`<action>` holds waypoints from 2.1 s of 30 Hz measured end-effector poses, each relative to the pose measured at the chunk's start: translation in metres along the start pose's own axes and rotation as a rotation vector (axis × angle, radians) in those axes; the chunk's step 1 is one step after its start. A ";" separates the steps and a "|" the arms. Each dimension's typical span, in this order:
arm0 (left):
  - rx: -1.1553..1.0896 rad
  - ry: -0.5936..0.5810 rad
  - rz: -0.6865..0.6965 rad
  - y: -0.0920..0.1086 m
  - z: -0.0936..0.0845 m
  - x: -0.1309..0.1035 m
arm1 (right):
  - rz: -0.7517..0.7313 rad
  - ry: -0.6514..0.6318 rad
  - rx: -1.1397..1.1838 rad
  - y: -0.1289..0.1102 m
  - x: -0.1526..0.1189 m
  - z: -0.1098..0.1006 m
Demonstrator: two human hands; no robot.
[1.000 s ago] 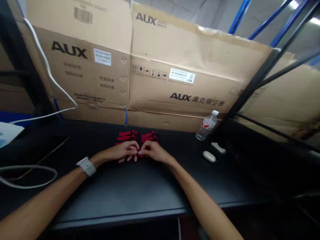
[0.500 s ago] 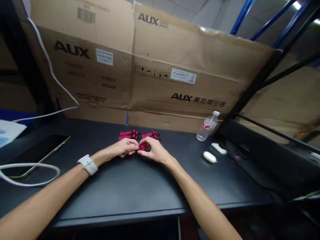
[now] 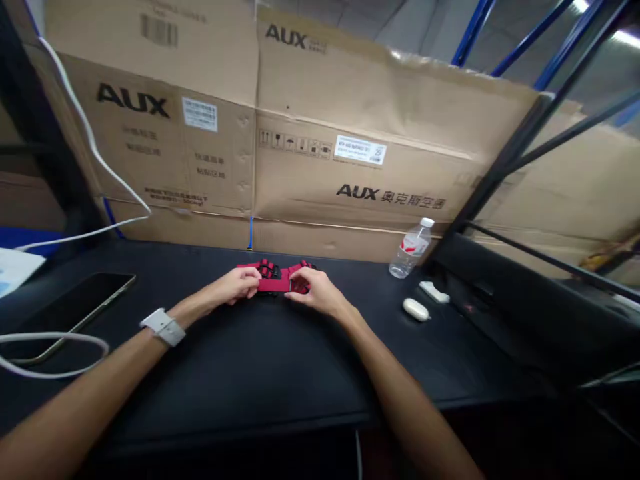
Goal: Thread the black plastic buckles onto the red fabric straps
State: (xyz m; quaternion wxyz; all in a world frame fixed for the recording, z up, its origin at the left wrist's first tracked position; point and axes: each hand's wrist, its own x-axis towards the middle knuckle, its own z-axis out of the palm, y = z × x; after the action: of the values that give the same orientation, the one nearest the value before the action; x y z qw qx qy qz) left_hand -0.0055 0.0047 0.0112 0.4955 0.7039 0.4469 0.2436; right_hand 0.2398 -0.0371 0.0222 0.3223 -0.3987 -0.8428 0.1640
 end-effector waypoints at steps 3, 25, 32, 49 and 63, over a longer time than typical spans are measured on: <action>0.060 0.012 0.032 0.003 0.003 -0.002 | -0.011 -0.005 -0.031 -0.002 0.000 0.003; -0.005 -0.251 0.252 0.005 0.034 -0.010 | 0.235 -0.042 -0.275 0.036 -0.010 -0.023; -0.011 -0.281 0.275 0.006 0.031 -0.012 | 0.216 -0.104 0.159 0.024 -0.006 -0.020; -0.058 -0.247 0.264 -0.001 0.032 -0.007 | 0.281 -0.242 0.853 0.003 0.000 0.012; 0.040 -0.238 0.341 -0.001 0.032 -0.005 | 0.052 -0.127 0.587 -0.003 0.000 0.024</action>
State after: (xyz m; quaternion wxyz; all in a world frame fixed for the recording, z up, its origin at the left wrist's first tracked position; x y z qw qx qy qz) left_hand 0.0171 -0.0147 -0.0015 0.4824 0.8029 0.2641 0.2301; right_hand 0.2220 -0.0396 0.0058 0.3660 -0.2988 -0.7674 0.4334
